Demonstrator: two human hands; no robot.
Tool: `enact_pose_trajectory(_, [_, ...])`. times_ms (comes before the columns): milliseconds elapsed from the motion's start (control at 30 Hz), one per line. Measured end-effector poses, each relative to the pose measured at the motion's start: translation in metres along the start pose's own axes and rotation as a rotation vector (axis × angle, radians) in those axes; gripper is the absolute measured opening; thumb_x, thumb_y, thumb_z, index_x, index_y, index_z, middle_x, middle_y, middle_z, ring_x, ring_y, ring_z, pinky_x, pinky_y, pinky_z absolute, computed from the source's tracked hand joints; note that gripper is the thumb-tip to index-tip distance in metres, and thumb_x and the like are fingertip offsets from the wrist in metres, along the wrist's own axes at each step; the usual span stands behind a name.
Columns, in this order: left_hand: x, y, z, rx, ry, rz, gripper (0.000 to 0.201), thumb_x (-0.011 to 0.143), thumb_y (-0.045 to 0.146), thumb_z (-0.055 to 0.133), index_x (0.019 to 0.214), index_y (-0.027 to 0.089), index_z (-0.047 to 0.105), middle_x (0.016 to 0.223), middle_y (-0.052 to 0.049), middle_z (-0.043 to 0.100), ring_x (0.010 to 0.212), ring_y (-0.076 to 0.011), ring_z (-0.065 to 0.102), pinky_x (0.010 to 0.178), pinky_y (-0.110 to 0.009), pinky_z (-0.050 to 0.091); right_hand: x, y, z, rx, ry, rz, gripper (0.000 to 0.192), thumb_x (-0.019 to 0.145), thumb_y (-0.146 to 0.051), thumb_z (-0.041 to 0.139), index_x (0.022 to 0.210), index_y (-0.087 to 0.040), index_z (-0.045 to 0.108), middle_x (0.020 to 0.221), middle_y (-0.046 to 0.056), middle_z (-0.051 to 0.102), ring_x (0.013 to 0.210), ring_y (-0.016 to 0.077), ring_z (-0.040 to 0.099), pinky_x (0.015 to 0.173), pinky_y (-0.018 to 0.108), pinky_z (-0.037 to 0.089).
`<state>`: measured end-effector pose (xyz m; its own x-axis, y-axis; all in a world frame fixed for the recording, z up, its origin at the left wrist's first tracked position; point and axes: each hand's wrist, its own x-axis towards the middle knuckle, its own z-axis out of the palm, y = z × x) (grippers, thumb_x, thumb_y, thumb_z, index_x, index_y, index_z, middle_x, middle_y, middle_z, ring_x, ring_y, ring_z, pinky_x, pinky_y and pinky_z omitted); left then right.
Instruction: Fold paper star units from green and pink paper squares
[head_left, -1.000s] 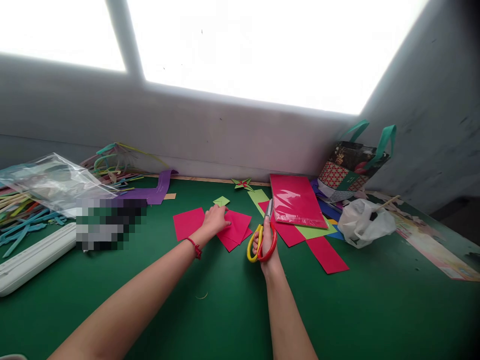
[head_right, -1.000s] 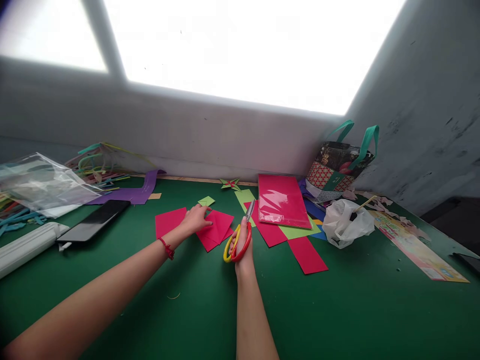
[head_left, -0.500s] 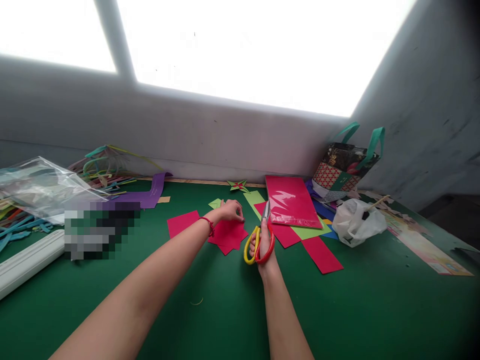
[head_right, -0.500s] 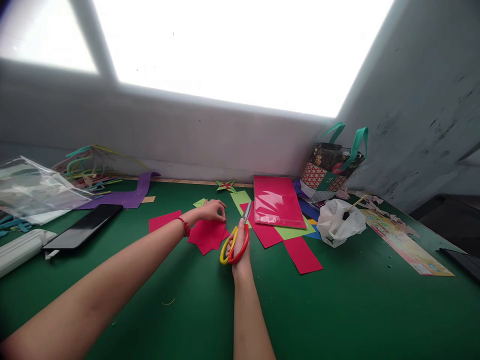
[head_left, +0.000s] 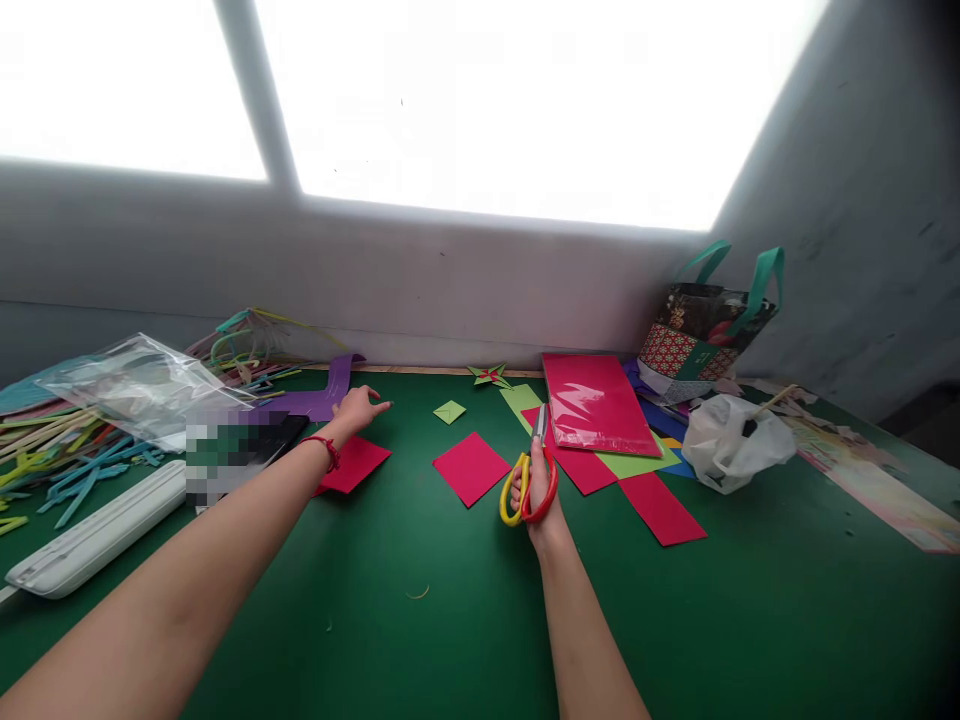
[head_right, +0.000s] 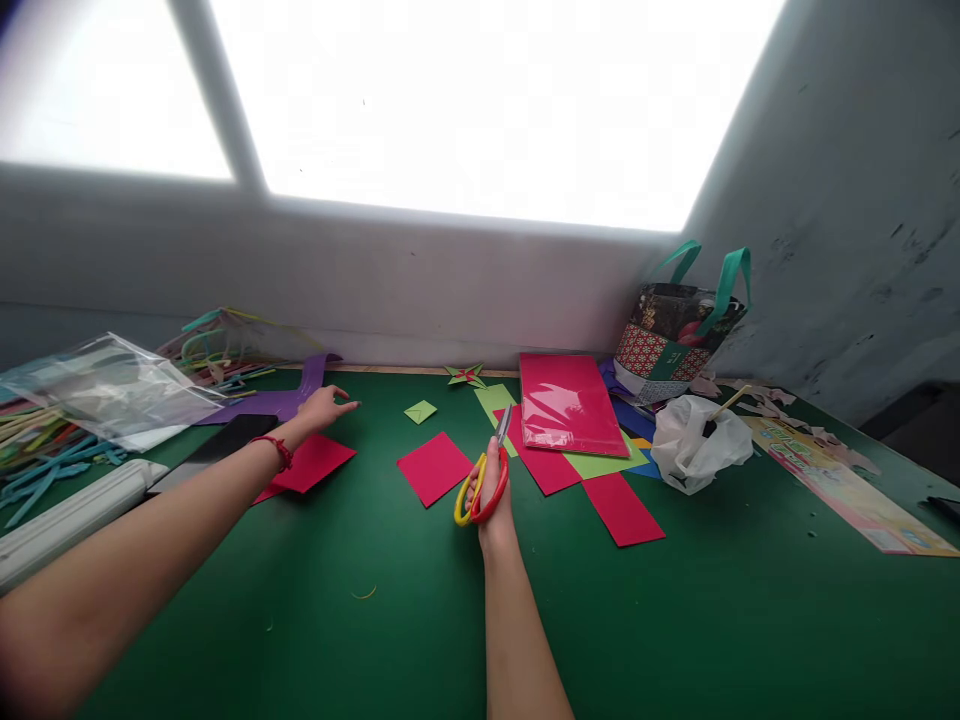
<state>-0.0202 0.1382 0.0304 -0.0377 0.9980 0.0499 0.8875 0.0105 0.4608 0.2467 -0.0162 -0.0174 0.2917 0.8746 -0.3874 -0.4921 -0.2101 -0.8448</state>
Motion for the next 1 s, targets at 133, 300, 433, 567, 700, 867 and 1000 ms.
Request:
enact_pose_trajectory(133, [-0.017, 0.022, 0.023, -0.036, 0.001, 0.144, 0.034, 0.074, 0.041, 0.048, 0.098, 0.018, 0.054, 0.108, -0.011, 0.054, 0.102, -0.0245, 0.049, 0.082, -0.03, 0.038, 0.002, 0.0, -0.001, 0.001, 0.005, 0.012, 0.051, 0.065, -0.068, 0.044, 0.052, -0.018, 0.04, 0.038, -0.007, 0.034, 0.029, 0.0045, 0.032, 0.027, 0.016, 0.029])
enact_pose_trajectory(300, [-0.052, 0.062, 0.067, -0.086, -0.201, 0.302, 0.07, 0.054, 0.052, 0.064, 0.114, 0.021, 0.047, 0.111, -0.008, 0.052, 0.101, -0.0231, 0.05, 0.08, -0.025, 0.04, 0.001, 0.0, -0.001, -0.007, -0.003, 0.006, 0.052, 0.066, -0.068, 0.042, 0.051, -0.018, 0.039, 0.038, -0.007, 0.033, 0.029, 0.0045, 0.031, 0.027, 0.016, 0.028])
enact_pose_trajectory(433, [-0.068, 0.072, 0.09, -0.071, -0.257, 0.234, 0.086, 0.034, 0.042, 0.076, 0.112, 0.018, 0.049, 0.119, -0.013, 0.044, 0.106, -0.0321, 0.045, 0.081, -0.032, 0.04, 0.001, -0.001, 0.0, -0.015, 0.0, 0.011, 0.051, 0.067, -0.067, 0.04, 0.051, -0.019, 0.04, 0.039, -0.006, 0.034, 0.03, 0.0047, 0.032, 0.027, 0.016, 0.028])
enact_pose_trajectory(567, [-0.068, 0.069, 0.094, -0.102, -0.263, 0.144, 0.069, 0.044, 0.033, 0.073, 0.107, 0.015, 0.053, 0.111, -0.014, 0.049, 0.093, -0.0286, 0.054, 0.07, -0.03, 0.044, 0.001, -0.001, -0.001, -0.022, 0.015, 0.029, 0.049, 0.068, -0.064, 0.042, 0.051, -0.019, 0.04, 0.04, -0.007, 0.034, 0.03, 0.0046, 0.033, 0.027, 0.016, 0.028])
enact_pose_trajectory(700, [-0.075, 0.06, 0.089, -0.197, -0.221, 0.157, 0.043, 0.058, 0.023, 0.064, 0.1, 0.02, 0.057, 0.094, -0.006, 0.06, 0.085, -0.0213, 0.057, 0.064, -0.024, 0.043, 0.001, -0.001, 0.0, -0.005, 0.013, 0.028, 0.047, 0.067, -0.062, 0.046, 0.051, -0.018, 0.04, 0.04, -0.007, 0.034, 0.03, 0.0041, 0.032, 0.026, 0.015, 0.027])
enact_pose_trajectory(867, [-0.087, 0.051, 0.075, -0.308, -0.124, 0.157, 0.051, 0.066, 0.029, 0.059, 0.115, 0.022, 0.048, 0.085, -0.002, 0.06, 0.079, -0.0172, 0.057, 0.06, -0.022, 0.044, 0.001, 0.0, 0.0, -0.042, 0.005, -0.027, 0.041, 0.064, -0.054, 0.056, 0.052, -0.017, 0.043, 0.039, -0.008, 0.035, 0.029, 0.0041, 0.033, 0.027, 0.016, 0.029])
enact_pose_trajectory(1000, [-0.092, 0.049, 0.057, -0.461, -0.084, 0.176, 0.04, 0.066, 0.036, 0.059, 0.103, 0.022, 0.055, 0.072, 0.0, 0.059, 0.07, -0.0161, 0.058, 0.056, -0.023, 0.044, 0.001, -0.003, -0.002, -0.105, 0.03, -0.127, 0.033, 0.06, -0.044, 0.066, 0.054, -0.016, 0.049, 0.038, -0.007, 0.04, 0.029, 0.0044, 0.035, 0.027, 0.016, 0.029])
